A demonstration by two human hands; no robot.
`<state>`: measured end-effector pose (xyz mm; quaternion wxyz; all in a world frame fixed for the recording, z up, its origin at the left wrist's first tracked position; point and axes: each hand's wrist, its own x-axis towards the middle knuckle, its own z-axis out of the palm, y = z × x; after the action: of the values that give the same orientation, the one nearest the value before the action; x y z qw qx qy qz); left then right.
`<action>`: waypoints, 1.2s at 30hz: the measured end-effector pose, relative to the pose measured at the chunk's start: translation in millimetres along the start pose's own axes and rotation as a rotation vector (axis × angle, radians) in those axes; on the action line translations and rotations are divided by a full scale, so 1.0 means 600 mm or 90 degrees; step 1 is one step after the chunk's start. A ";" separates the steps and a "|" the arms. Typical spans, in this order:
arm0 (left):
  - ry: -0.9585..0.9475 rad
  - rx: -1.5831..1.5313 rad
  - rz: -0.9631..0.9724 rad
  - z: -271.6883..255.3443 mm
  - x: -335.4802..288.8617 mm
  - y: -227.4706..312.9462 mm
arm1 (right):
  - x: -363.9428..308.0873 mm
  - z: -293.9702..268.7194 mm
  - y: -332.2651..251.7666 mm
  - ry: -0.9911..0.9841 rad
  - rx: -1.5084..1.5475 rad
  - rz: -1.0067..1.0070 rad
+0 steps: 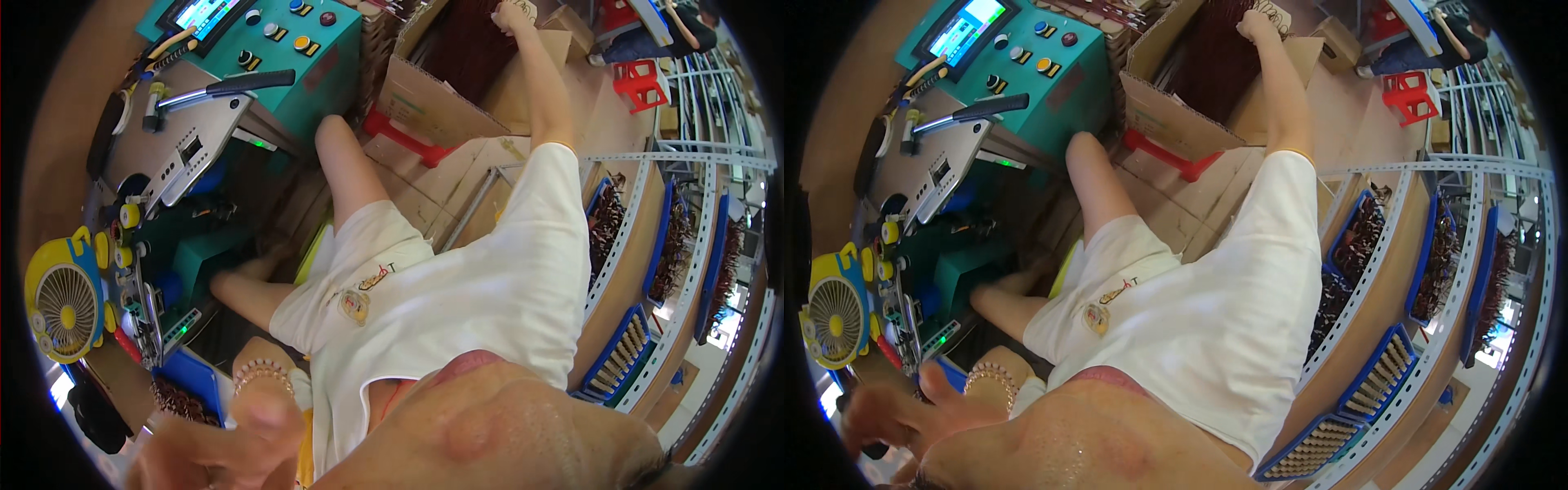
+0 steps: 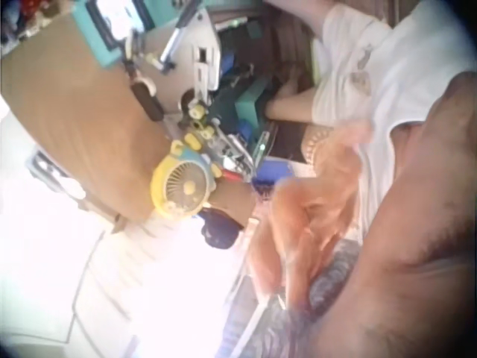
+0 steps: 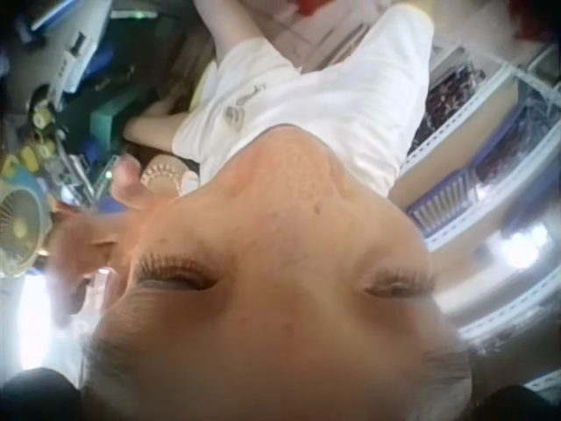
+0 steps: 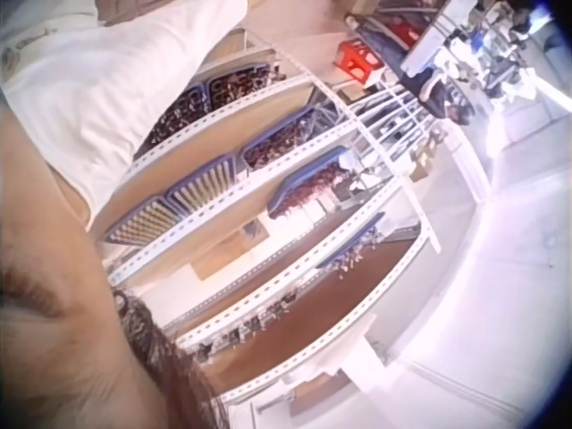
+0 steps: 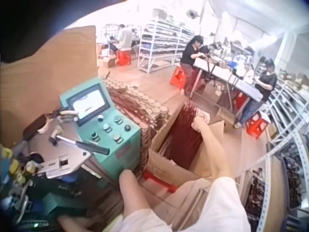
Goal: The person winds wire onto a toroidal core using a winding machine, wraps tape around the core by hand, and retrieves additional wire from a box to repeat the winding process.
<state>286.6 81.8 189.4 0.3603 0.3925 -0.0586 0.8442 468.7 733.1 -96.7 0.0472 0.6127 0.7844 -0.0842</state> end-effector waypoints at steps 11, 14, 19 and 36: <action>0.198 0.276 -0.206 -0.039 -0.001 0.032 | -0.004 0.028 -0.042 0.044 -0.038 0.081; 0.209 0.286 -0.188 -0.061 0.015 -0.003 | 0.003 0.026 -0.044 -0.021 0.061 0.099; 0.237 0.320 -0.161 -0.069 0.013 0.016 | -0.018 0.044 -0.060 0.142 0.107 0.143; 0.338 0.429 -0.055 -0.100 -0.022 0.084 | -0.001 0.052 -0.064 0.150 0.228 0.232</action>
<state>221.8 60.4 148.3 0.2497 0.2596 0.3319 0.8718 430.8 717.8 -124.2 -0.1389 0.7476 0.6342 -0.1400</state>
